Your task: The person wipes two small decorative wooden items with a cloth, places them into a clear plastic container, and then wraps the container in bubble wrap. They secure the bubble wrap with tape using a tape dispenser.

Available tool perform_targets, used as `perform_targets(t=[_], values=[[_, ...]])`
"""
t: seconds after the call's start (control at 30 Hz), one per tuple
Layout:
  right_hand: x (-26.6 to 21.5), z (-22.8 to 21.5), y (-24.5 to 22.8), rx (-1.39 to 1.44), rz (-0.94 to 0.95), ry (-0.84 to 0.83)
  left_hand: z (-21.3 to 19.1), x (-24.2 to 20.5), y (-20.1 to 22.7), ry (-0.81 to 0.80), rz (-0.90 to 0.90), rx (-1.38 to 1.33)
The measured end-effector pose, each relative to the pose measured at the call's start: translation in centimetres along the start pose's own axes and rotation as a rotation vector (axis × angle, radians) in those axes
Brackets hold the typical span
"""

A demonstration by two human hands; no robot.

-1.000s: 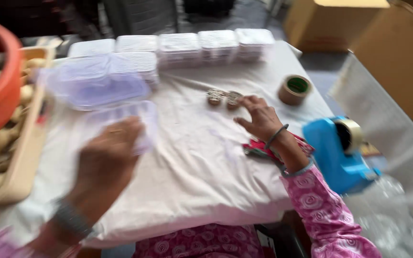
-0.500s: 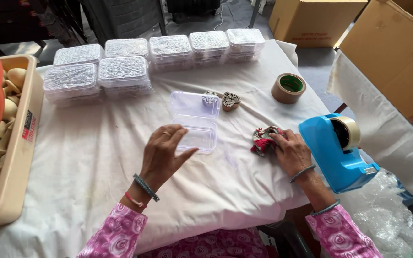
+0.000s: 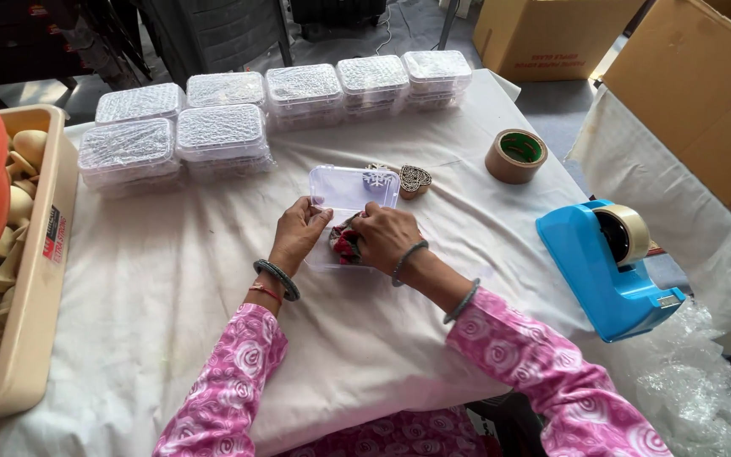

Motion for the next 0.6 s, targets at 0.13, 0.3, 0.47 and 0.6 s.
perform_targets(t=[0.13, 0.3, 0.47, 0.6], values=[[0.1, 2.6, -0.7, -0.058, 0.063, 0.066, 1.4, -1.1, -0.1, 0.132, 0.141, -0.292], [-3.2, -2.2, -4.9, 0.348, -0.208, 0.251, 2.0, -3.4, 1.8, 0.230, 0.203, -0.512], [-3.6, -1.8, -2.4, -0.008, -0.076, 0.092, -0.5, -3.9, 4.0, 0.479, 0.398, -0.402], [-2.1, -4.2, -1.6, -0.007, 0.099, 0.298, 0.4, -4.9, 7.1, 0.465, 0.280, -0.427]])
Point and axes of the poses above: each hand's wrist, its own x-axis towards the middle knuckle, its own z-axis out of the palm, y = z × x, the point moved 4 cm from there along x, towards the middle knuckle, and after that the axes turned 12 degrees about z, right-handed, at the moved point
